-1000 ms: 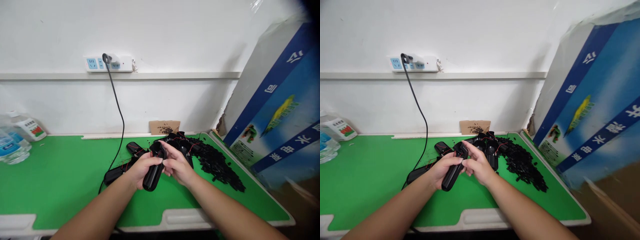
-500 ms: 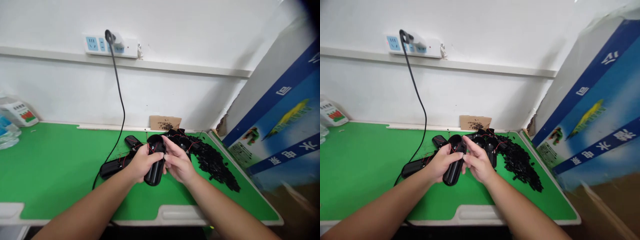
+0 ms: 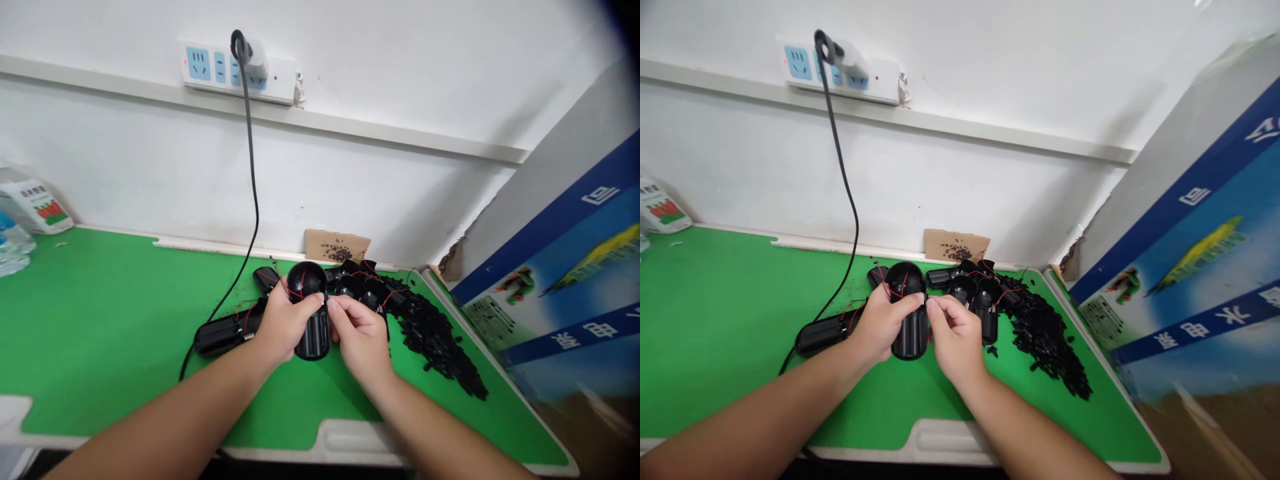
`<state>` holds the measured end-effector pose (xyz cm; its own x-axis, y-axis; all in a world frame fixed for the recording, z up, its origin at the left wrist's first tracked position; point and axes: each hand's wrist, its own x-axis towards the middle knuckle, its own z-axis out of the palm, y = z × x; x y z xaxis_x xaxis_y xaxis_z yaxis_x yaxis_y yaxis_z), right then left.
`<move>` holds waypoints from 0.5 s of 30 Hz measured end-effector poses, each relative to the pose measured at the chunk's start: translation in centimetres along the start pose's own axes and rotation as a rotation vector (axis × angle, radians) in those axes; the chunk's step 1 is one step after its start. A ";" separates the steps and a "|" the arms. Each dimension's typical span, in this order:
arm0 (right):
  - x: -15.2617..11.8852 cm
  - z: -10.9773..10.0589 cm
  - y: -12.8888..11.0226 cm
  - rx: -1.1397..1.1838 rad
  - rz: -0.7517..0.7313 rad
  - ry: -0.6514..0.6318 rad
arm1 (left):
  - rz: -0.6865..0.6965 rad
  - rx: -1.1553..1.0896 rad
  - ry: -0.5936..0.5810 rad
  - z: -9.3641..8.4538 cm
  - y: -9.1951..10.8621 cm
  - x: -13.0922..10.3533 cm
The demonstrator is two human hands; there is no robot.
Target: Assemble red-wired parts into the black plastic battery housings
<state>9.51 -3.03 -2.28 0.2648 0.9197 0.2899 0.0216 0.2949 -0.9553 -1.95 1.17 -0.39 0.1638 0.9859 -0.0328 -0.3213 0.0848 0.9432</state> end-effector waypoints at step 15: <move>-0.2 -0.6 0.6 -0.214 -0.155 -0.059 | 0.063 0.035 -0.001 0.4 -0.2 0.0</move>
<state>10.02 -3.16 -2.89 0.1863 0.8830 0.4308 0.2620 0.3779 -0.8880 -1.52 1.14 -0.45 0.1454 0.9890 0.0272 -0.2986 0.0176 0.9542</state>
